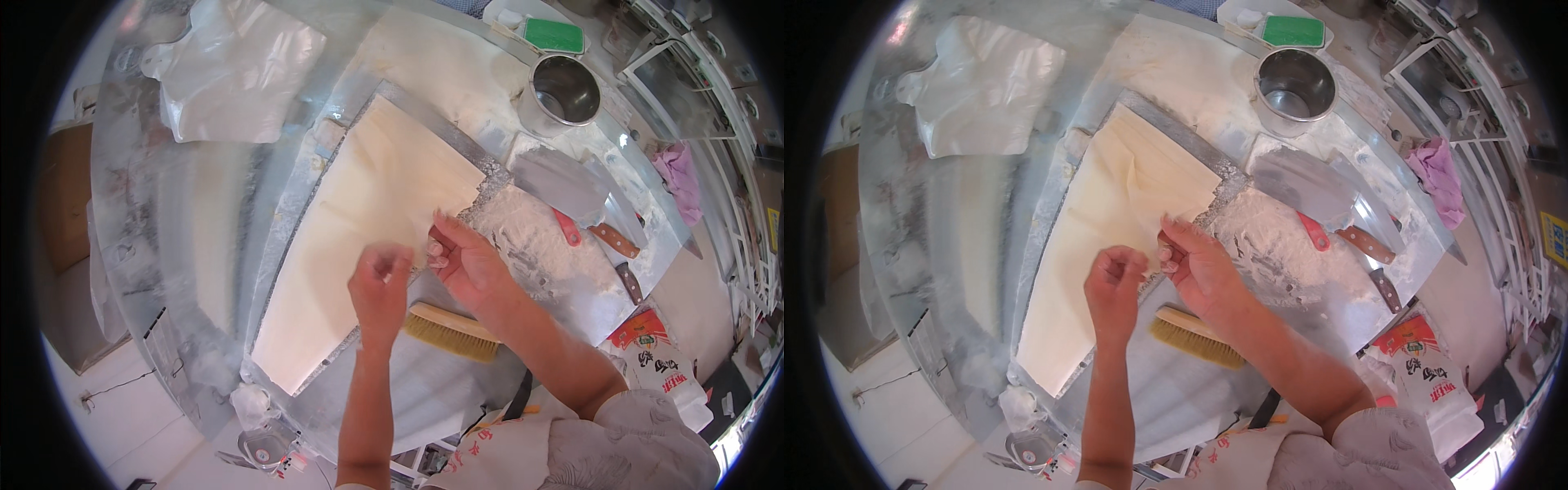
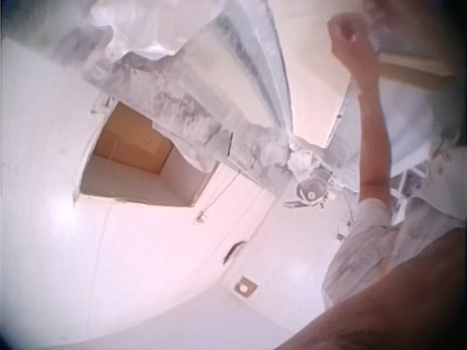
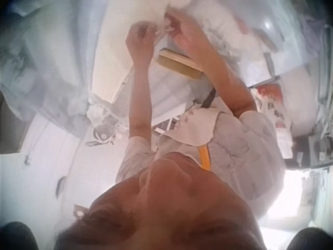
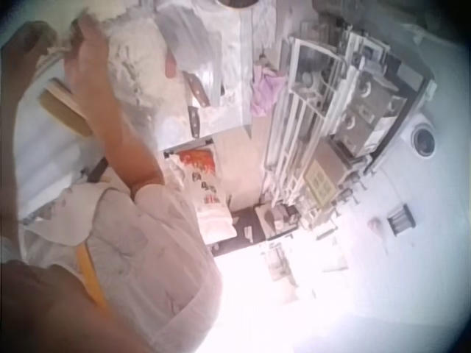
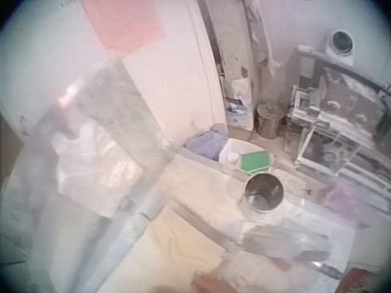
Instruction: The person handles a large sheet of dough on a floured metal table, using a bench scraper to cut it into strips. They then use a brush to dust flour onto the dough pieces and lift them to separate layers.
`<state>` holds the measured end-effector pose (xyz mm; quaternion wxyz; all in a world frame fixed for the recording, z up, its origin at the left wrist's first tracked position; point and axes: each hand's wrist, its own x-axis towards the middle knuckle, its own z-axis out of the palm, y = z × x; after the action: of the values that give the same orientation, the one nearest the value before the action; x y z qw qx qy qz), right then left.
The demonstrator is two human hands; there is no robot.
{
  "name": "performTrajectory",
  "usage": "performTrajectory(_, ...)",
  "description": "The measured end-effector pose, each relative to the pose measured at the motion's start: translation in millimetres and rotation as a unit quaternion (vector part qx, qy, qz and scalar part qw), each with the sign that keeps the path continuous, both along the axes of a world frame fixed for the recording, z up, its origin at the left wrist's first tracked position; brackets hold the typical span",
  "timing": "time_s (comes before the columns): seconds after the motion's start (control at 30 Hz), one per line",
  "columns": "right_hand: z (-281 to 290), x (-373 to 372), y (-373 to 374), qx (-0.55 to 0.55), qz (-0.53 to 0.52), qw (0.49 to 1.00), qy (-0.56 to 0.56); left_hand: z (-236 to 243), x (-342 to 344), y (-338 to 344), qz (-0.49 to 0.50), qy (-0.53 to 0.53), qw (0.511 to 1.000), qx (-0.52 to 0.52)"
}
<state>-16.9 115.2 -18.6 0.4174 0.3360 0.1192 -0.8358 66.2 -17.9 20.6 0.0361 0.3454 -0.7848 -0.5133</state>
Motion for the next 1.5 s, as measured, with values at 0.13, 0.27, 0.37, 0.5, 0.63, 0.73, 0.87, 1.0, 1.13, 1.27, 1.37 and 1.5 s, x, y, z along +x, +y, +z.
performTrajectory(0.13,-9.0,3.8,-6.3,0.004,0.015,0.999,0.029,-6.4,-53.5,-56.0,-0.046,0.081,0.976,-0.196)
performTrajectory(0.27,-1.2,5.8,-6.8,0.052,0.043,0.995,0.076,-26.5,-115.1,-100.2,-0.122,0.113,0.926,-0.339)
performTrajectory(0.37,4.0,5.2,-6.5,0.085,0.063,0.99,0.093,-31.9,-129.2,-107.0,-0.163,0.089,0.915,-0.358)
performTrajectory(0.5,-0.5,5.7,-6.7,0.09,0.039,0.987,0.125,-29.0,-137.8,-97.9,-0.146,0.048,0.931,-0.332)
performTrajectory(0.63,0.8,7.6,-5.0,0.11,0.043,0.98,0.162,-13.5,-130.4,-94.9,-0.069,0.109,0.972,-0.196)
performTrajectory(0.73,18.0,23.3,-9.0,0.099,0.083,0.974,0.184,19.7,-94.9,-107.7,0.0,0.163,0.982,-0.093)
performTrajectory(0.87,47.4,58.0,-21.4,-0.001,0.16,0.952,0.261,70.6,-47.6,-129.2,0.021,0.21,0.973,-0.096)
performTrajectory(1.0,38.2,74.2,-33.0,0.017,0.167,0.962,0.217,79.3,-27.3,-160.4,0.037,0.072,0.986,-0.145)
performTrajectory(1.13,35.1,75.5,-28.0,0.072,0.254,0.941,0.214,46.8,-35.3,-173.6,-0.058,-0.172,0.949,-0.258)
performTrajectory(1.27,12.2,62.7,-10.5,0.259,0.204,0.926,0.187,19.5,-52.4,-138.6,-0.223,-0.011,0.863,-0.454)
performTrajectory(1.37,-8.8,36.3,10.0,0.333,0.162,0.899,0.234,-4.9,-66.0,-66.4,-0.265,0.044,0.943,-0.198)
performTrajectory(1.5,-12.7,24.1,28.1,0.33,0.134,0.901,0.247,-15.6,-67.6,-13.0,-0.302,-0.028,0.926,-0.223)
